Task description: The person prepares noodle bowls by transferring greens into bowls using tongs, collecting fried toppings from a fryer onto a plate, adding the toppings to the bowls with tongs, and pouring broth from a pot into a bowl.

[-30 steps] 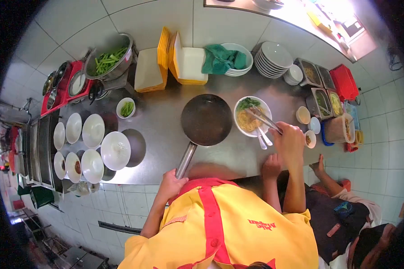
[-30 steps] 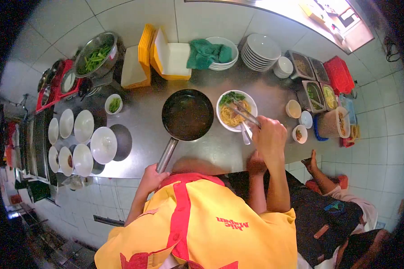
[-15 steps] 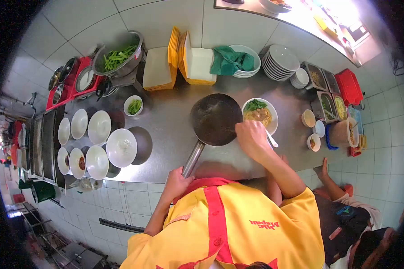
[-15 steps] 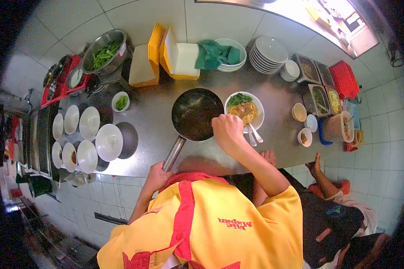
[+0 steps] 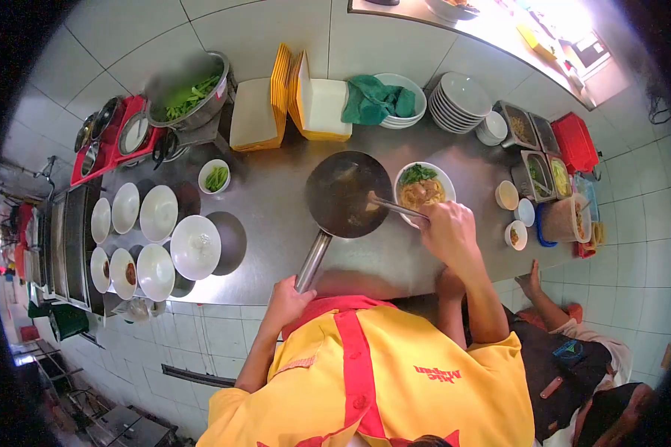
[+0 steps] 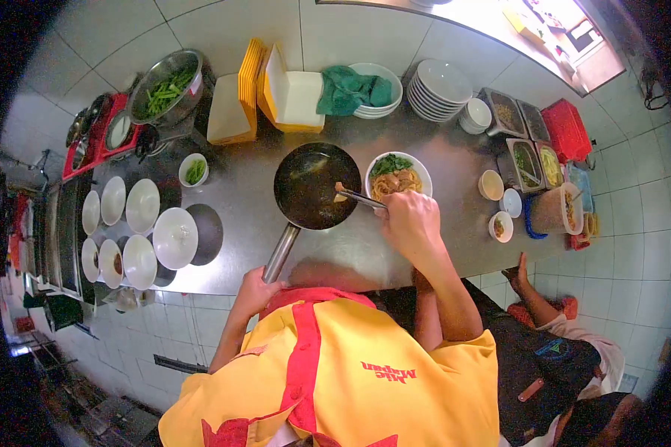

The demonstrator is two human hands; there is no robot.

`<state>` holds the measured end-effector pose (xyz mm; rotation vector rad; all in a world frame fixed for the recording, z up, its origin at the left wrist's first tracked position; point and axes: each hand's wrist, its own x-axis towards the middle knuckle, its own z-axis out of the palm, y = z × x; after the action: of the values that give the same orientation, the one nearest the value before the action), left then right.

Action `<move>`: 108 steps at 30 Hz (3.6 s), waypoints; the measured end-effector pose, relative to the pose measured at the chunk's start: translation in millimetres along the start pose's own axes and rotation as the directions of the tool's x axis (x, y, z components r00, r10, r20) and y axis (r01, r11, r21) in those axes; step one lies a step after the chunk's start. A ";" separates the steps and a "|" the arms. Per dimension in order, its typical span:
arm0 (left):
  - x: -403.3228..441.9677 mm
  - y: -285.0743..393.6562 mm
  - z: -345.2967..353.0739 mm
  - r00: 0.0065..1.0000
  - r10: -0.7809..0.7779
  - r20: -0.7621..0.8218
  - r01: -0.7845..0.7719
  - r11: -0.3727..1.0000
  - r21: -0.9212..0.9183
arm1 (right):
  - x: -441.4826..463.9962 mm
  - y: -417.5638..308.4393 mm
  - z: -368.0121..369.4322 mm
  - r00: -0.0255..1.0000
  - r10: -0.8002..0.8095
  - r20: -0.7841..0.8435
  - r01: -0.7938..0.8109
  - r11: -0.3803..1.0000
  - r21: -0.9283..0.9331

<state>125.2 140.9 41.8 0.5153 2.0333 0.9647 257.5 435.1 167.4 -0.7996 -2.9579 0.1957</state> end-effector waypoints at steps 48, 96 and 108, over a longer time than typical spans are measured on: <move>-19.0 10.6 -14.3 0.992 -0.115 0.059 0.119 0.990 -0.073 | -27.8 60.7 24.2 0.880 0.466 -0.095 -0.473 0.878 -0.078; 151.8 285.8 153.7 0.611 0.253 0.750 -0.396 0.918 0.013 | -240.6 -27.4 84.0 0.029 0.928 -0.372 -0.359 0.357 0.863; 152.8 301.3 229.0 0.704 0.310 0.639 -0.549 0.808 0.213 | -256.2 -1.5 80.5 -0.006 0.902 -0.431 -0.412 0.390 0.823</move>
<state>226.0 529.7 114.1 1.3967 1.5414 0.5367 469.4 295.9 78.9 -1.6000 -1.1272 0.3821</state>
